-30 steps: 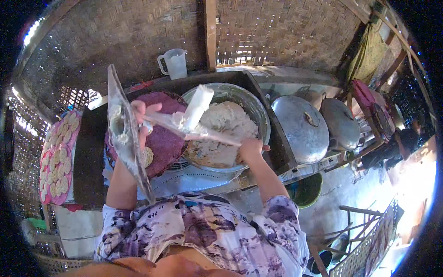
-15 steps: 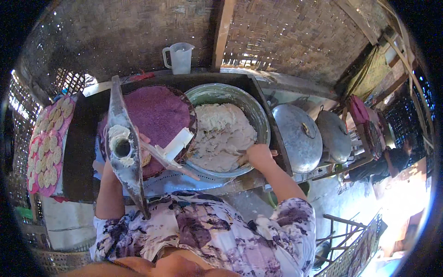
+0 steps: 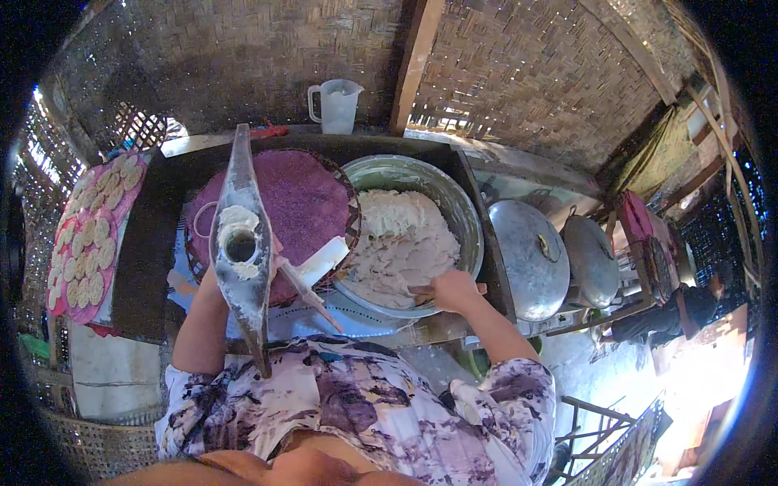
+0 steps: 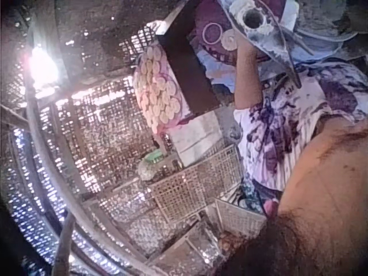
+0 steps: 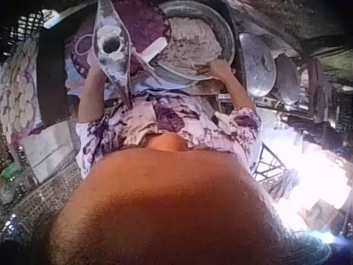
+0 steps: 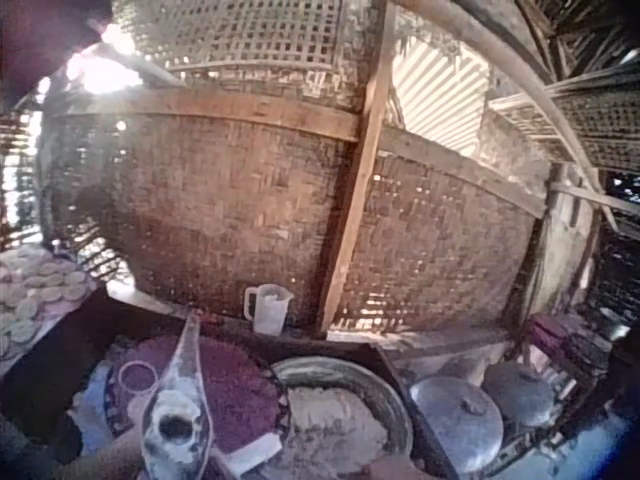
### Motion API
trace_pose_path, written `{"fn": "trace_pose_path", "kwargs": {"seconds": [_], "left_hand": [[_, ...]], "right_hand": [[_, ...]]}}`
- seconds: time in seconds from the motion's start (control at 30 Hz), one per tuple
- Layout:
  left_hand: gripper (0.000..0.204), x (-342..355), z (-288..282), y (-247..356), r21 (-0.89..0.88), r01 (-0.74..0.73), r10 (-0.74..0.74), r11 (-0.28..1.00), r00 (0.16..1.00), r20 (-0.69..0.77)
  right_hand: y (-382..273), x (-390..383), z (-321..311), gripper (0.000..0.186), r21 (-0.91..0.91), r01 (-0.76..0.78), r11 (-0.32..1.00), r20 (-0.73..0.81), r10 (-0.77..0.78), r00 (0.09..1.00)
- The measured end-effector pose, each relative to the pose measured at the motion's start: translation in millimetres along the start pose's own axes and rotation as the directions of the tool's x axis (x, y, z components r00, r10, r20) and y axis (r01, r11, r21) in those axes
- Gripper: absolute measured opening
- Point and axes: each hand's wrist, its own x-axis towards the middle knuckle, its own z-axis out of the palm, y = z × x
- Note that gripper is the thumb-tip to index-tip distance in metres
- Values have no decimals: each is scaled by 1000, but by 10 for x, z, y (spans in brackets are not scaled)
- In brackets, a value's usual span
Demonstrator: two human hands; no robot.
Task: The person prepares snacks by scooping dough from a large metal bowl and using a manual extruder to press spiral patterns onto a tray. The person moves the tray and continues extruding dough until the tray is full.
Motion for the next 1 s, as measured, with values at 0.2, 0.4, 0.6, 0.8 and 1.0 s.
{"fn": "trace_pose_path", "kwargs": {"seconds": [0.2,0.4,0.6,0.8,1.0], "left_hand": [[32,60,14,-84,-9,59,-60,998,997,-41],[30,452,333,-78,-251,87,-96,964,995,-25],[48,800,598,-248,210,-94,37,973,965,258],[50,853,655,-108,307,-273,160,912,923,349],[42,883,709,-80,298,-259,166,919,938,303]], "right_hand": [[294,-330,-511,30,304,123,945,-74,-105,992],[669,-741,-1267,32,753,317,577,-249,-196,948],[409,-721,-1725,35,798,384,465,-291,-261,920],[271,-754,-2248,28,-53,386,921,-596,-340,728],[-295,-786,-2570,26,-528,304,793,-625,-605,493]]}}
